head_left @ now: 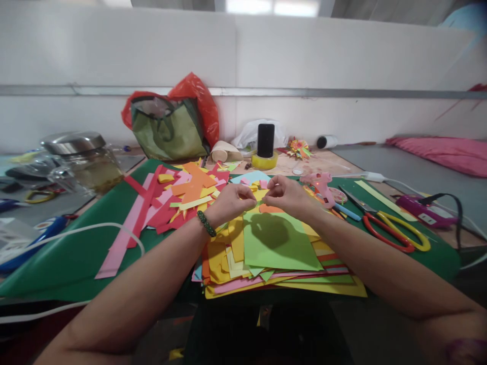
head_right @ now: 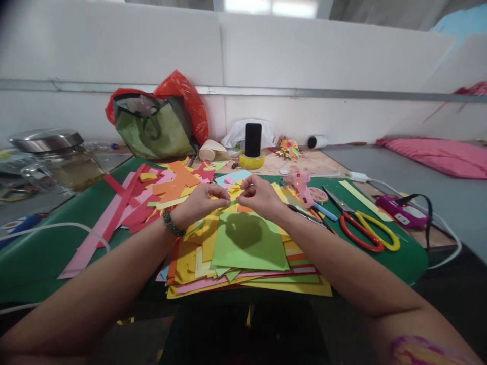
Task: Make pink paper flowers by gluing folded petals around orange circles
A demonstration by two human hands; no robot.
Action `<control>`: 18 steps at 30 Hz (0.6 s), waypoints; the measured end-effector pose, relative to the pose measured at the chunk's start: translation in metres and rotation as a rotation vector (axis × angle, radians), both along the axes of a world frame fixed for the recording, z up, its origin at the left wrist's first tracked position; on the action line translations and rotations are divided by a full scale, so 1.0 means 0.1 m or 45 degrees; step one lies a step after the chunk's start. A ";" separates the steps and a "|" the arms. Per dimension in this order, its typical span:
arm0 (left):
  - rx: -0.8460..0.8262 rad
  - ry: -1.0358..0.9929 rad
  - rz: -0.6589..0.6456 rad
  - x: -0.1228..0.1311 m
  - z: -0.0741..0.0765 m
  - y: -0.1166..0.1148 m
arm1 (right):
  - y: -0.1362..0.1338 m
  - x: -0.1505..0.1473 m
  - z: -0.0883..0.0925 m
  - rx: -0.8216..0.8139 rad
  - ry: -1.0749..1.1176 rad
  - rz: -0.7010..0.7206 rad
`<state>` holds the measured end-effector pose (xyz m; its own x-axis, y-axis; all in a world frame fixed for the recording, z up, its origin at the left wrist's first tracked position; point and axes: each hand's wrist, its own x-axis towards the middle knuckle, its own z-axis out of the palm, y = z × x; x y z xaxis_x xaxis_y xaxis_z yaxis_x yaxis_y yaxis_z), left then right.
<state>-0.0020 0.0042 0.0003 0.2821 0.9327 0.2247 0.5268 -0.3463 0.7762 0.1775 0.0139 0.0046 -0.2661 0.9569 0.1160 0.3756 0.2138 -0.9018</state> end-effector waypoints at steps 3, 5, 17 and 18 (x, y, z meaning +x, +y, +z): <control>-0.004 0.012 0.004 0.00 0.01 0.00 | 0.00 0.00 -0.01 0.015 -0.009 0.000; -0.001 0.008 -0.002 0.00 0.01 -0.01 | 0.00 -0.01 -0.01 0.022 -0.027 -0.006; -0.193 -0.023 -0.046 -0.01 0.02 -0.02 | 0.03 0.01 -0.08 0.136 -0.021 0.073; -0.241 -0.035 -0.059 -0.02 0.02 -0.02 | 0.03 0.02 -0.09 0.144 -0.017 0.087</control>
